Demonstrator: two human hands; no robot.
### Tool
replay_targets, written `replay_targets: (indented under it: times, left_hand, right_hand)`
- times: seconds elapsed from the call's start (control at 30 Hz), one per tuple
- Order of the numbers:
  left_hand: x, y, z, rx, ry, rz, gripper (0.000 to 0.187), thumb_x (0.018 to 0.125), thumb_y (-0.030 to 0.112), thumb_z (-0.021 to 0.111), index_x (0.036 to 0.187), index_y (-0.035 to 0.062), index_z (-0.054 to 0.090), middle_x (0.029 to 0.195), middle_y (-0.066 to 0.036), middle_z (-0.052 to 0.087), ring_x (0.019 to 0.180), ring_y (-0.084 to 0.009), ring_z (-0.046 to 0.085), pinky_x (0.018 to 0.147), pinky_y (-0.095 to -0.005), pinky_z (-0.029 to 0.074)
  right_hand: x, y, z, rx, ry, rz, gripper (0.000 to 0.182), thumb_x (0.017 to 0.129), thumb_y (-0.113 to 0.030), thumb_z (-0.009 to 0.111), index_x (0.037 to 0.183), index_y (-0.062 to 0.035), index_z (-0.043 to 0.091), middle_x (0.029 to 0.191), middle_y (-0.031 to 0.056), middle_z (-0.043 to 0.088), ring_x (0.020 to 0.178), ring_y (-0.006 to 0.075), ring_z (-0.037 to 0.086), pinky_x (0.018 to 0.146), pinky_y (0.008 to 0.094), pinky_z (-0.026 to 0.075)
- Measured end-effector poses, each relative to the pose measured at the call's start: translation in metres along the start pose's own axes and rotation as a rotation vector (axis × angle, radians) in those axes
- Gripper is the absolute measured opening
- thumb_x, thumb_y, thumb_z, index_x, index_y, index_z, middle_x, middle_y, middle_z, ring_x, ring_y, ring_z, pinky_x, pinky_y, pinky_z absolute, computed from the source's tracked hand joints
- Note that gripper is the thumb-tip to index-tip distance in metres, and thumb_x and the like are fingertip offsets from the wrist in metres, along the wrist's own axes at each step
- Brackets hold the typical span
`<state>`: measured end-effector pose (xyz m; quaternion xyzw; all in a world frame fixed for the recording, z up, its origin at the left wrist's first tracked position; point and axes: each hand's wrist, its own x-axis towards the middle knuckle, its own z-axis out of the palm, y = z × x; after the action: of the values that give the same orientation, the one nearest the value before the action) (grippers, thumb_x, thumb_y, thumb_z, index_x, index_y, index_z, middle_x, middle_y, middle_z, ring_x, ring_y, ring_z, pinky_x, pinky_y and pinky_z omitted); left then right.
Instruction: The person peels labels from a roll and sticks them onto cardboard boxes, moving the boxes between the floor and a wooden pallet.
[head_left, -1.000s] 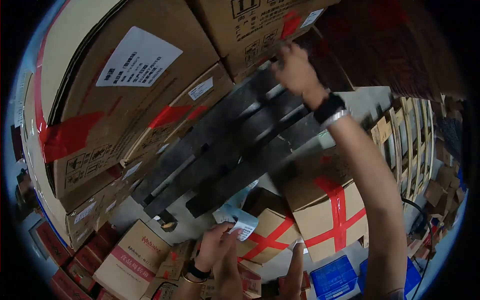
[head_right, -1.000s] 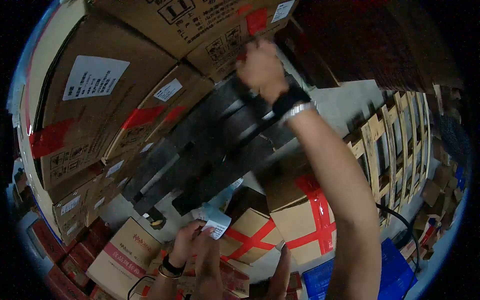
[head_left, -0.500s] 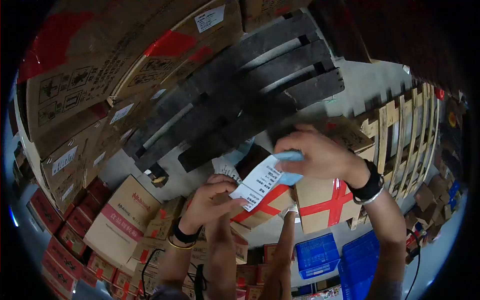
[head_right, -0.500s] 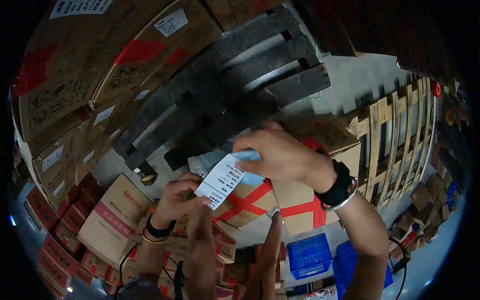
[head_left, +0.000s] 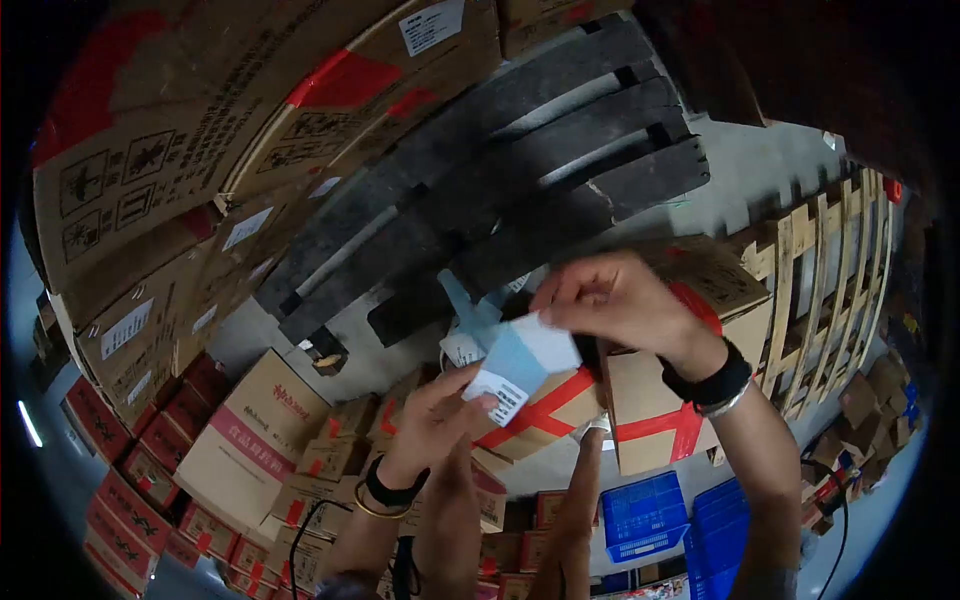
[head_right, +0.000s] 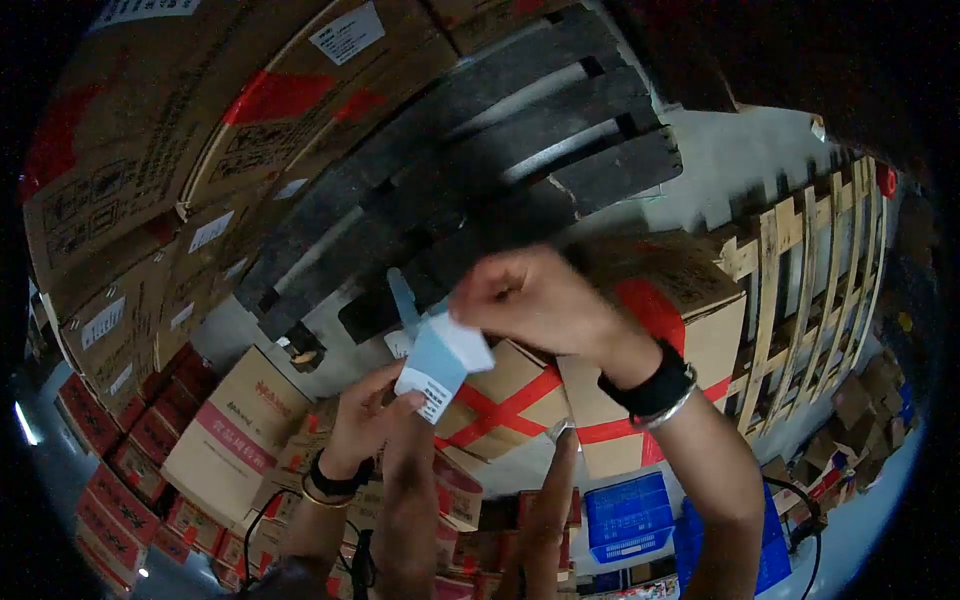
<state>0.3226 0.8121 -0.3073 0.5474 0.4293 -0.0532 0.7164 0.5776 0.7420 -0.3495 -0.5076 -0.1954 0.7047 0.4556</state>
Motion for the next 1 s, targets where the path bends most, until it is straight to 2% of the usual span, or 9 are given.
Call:
replay_targets:
  times: [0.1,0.23,0.37,0.47,0.7,0.77,0.83,0.9,1.0]
  left_hand:
    - [0.003,-0.04,-0.016,-0.178,-0.003,-0.318,0.044,0.088,0.009,0.06,0.129,-0.0007,0.047,0.111,-0.009,0.061,0.102,-0.0113,0.054,0.088,-0.0265,0.043]
    - [-0.006,-0.061,-0.026,0.049,-0.081,-0.229,0.044,0.088,0.011,0.061,0.129,0.0014,0.048,0.111,-0.008,0.061,0.102,-0.0113,0.053,0.09,-0.0273,0.042]
    - [-0.004,-0.079,-0.037,0.087,-0.043,-0.323,0.045,0.087,0.012,0.062,0.129,0.0036,0.048,0.111,-0.01,0.061,0.103,-0.0124,0.054,0.09,-0.0277,0.042]
    - [0.003,-0.08,-0.038,-0.001,-0.02,-0.322,0.046,0.087,0.012,0.063,0.129,0.0033,0.048,0.111,-0.01,0.062,0.103,-0.0134,0.055,0.089,-0.0279,0.043]
    - [0.012,-0.071,-0.052,-0.005,0.05,-0.366,0.045,0.087,0.013,0.063,0.128,0.0031,0.049,0.113,-0.011,0.061,0.102,-0.0153,0.058,0.086,-0.0274,0.045]
    - [0.009,-0.083,-0.055,-0.057,0.074,-0.302,0.045,0.087,0.013,0.063,0.128,0.003,0.049,0.114,-0.011,0.061,0.102,-0.0158,0.059,0.085,-0.027,0.046]
    - [0.008,-0.086,-0.057,-0.005,0.052,-0.304,0.045,0.087,0.012,0.063,0.128,0.0029,0.049,0.114,-0.012,0.061,0.101,-0.0155,0.059,0.083,-0.0265,0.046]
    - [0.01,-0.081,-0.057,0.052,0.041,-0.295,0.045,0.086,0.012,0.063,0.128,0.0027,0.049,0.113,-0.013,0.062,0.101,-0.0153,0.06,0.082,-0.0264,0.047]
    - [0.008,-0.071,-0.051,0.1,0.054,-0.261,0.043,0.086,0.012,0.063,0.126,0.0023,0.051,0.108,-0.013,0.063,0.099,-0.0149,0.061,0.08,-0.0269,0.047]
  right_hand:
    - [0.043,-0.021,-0.031,0.103,0.304,-0.055,0.017,0.08,-0.019,0.07,0.086,-0.0031,0.068,0.079,0.0018,0.066,0.073,0.0075,0.059,0.065,0.0209,0.045]
    - [0.118,-0.009,-0.062,-0.222,0.371,-0.076,0.022,0.08,-0.025,0.072,0.076,-0.0047,0.064,0.073,-0.0018,0.062,0.068,0.0063,0.056,0.061,0.0208,0.042]
    - [0.18,-0.003,-0.072,-0.206,0.478,-0.154,0.028,0.079,-0.027,0.073,0.073,-0.0058,0.057,0.07,-0.001,0.058,0.065,0.0069,0.051,0.06,0.0227,0.042]
    - [0.227,0.031,-0.099,-0.341,0.59,-0.464,0.026,0.078,-0.022,0.074,0.077,-0.0056,0.054,0.073,0.0004,0.057,0.068,0.0083,0.052,0.063,0.023,0.043]
    - [0.285,0.046,-0.107,-0.322,0.785,-0.31,0.035,0.069,-0.027,0.079,0.086,-0.0066,0.055,0.088,0.0111,0.064,0.083,0.0239,0.062,0.074,0.0336,0.047]
    - [0.282,0.055,-0.101,-0.545,0.959,-0.126,0.029,0.075,-0.023,0.074,0.088,-0.0038,0.056,0.09,0.0085,0.063,0.085,0.0195,0.06,0.076,0.0307,0.047]
    - [0.277,0.055,-0.102,-0.716,0.849,-0.026,0.028,0.078,-0.027,0.07,0.093,-0.006,0.06,0.094,0.0105,0.063,0.089,0.0227,0.06,0.08,0.0325,0.048]
    - [0.268,0.045,-0.102,-0.81,0.455,-0.01,0.034,0.077,-0.039,0.065,0.099,-0.0132,0.066,0.098,0.0169,0.064,0.095,0.0334,0.061,0.085,0.0389,0.048]
    - [0.26,0.019,-0.082,-1.319,0.658,-0.239,0.029,0.078,-0.027,0.069,0.101,-0.0104,0.066,0.085,0.0077,0.067,0.088,0.0237,0.064,0.079,0.0347,0.049]
